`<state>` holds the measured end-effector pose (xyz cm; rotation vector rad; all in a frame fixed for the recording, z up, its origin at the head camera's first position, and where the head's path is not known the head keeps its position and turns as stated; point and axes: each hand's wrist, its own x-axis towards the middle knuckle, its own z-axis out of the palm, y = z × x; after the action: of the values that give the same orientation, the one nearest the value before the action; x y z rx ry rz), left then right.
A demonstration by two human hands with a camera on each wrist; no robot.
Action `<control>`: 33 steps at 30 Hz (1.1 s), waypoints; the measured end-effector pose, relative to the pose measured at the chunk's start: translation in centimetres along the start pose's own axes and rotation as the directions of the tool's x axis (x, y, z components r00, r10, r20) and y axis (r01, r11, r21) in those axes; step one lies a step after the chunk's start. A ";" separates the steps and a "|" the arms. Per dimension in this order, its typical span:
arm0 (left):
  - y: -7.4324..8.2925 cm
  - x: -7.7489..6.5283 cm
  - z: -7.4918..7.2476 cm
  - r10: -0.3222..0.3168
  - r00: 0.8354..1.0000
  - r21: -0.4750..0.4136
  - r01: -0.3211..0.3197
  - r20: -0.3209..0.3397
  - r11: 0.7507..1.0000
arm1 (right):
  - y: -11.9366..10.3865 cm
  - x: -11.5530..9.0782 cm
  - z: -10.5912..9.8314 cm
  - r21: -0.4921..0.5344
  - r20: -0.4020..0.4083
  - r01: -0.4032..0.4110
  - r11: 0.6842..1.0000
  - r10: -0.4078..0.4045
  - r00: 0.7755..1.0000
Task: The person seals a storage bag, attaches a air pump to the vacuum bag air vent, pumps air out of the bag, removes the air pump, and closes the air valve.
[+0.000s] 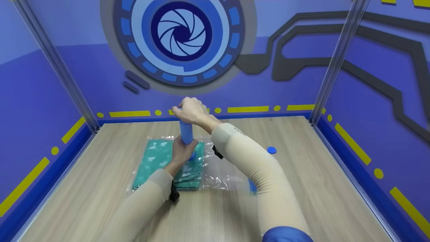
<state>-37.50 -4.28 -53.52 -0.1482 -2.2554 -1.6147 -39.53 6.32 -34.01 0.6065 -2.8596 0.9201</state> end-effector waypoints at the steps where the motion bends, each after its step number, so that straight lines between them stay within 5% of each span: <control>1: 0.0 0.0 0.0 0.020 1.000 0.015 -0.020 -0.005 1.000 | 0.2 0.0 0.2 -0.003 0.004 -0.002 1.000 0.002 1.000; 6: 0.0 0.0 0.0 0.067 0.997 0.060 -0.065 -0.026 0.996 | 0.8 -0.1 1.0 0.004 0.014 0.023 1.000 -0.023 1.000; 22: 0.0 0.0 0.0 0.067 0.997 0.048 -0.065 -0.039 0.997 | 0.8 -0.2 1.1 0.020 -0.041 0.041 0.999 -0.040 0.998; 33: 0.2 -0.1 0.1 -0.075 0.997 -0.021 0.074 -0.020 0.997 | -0.8 0.2 -1.5 0.019 -0.093 0.033 0.999 -0.032 0.995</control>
<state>-37.35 -4.08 -53.42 -0.0526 -2.2541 -1.6688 -39.48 6.51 -32.32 0.5940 -2.7535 0.9479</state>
